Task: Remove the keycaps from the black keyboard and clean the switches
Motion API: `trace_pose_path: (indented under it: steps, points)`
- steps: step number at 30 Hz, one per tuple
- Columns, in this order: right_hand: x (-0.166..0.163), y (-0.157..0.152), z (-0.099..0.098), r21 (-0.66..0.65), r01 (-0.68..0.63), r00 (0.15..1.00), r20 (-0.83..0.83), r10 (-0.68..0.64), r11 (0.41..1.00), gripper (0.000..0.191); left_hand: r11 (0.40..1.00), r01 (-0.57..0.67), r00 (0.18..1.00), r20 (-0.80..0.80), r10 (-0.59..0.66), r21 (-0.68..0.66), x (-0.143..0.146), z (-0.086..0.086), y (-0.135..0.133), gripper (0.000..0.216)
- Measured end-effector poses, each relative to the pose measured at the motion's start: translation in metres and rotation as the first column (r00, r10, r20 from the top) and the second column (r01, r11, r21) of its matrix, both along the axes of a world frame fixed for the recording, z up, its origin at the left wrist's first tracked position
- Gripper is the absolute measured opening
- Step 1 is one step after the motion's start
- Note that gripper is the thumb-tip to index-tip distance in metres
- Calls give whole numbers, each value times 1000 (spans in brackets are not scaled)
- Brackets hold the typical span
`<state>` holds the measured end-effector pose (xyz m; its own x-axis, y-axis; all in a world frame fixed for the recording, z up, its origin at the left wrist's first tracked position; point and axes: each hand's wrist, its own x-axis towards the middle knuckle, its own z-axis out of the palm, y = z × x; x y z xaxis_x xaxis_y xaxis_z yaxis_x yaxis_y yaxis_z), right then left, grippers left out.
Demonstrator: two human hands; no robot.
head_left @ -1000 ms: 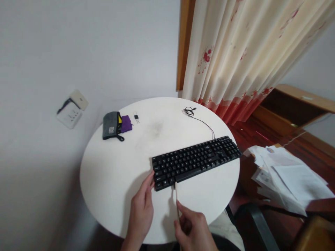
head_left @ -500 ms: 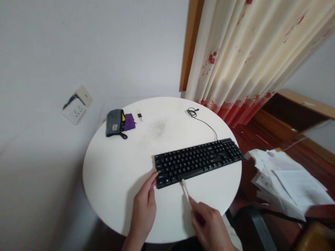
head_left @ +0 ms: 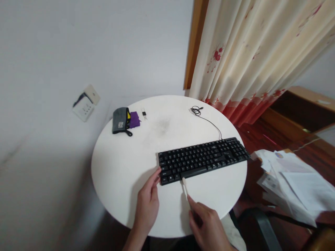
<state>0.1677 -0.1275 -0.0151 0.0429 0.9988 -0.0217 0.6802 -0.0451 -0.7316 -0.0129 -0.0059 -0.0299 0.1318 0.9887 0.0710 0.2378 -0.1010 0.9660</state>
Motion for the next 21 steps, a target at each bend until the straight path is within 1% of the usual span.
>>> trace_pose_path:
  steps: [3, 5, 9, 12, 14, 18, 21]
  points:
    - [-15, 8, 5, 15, -135, 990, 33, 135, 991, 47, 1000, 11, 999, 33, -11, 3, -1, -1, 0, 41]
    - [-20, 13, 8, 33, -196, 978, 79, 193, 980, 49, 1000, 9, 999, 47, -9, 9, -1, -1, 0, 41]
    - [-16, 18, 12, 2, -223, 962, 164, 220, 975, 52, 1000, -5, 999, 35, 4, 12, -1, -1, 1, 41]
    - [-3, 17, 14, -47, -209, 960, 179, 214, 977, 52, 1000, -23, 1000, 5, 23, 8, -1, 0, 1, 42]
    - [10, 13, 17, -68, -178, 966, 177, 187, 982, 50, 999, -36, 999, -4, 36, 9, -1, 0, 2, 41]
    - [41, 4, 22, -73, -62, 984, 160, 73, 995, 46, 999, -35, 999, -21, 35, 3, -1, 0, 3, 41]
    - [67, -4, 21, -43, 13, 985, 174, -5, 999, 44, 999, -35, 999, -34, 35, 4, -2, 0, 4, 42]
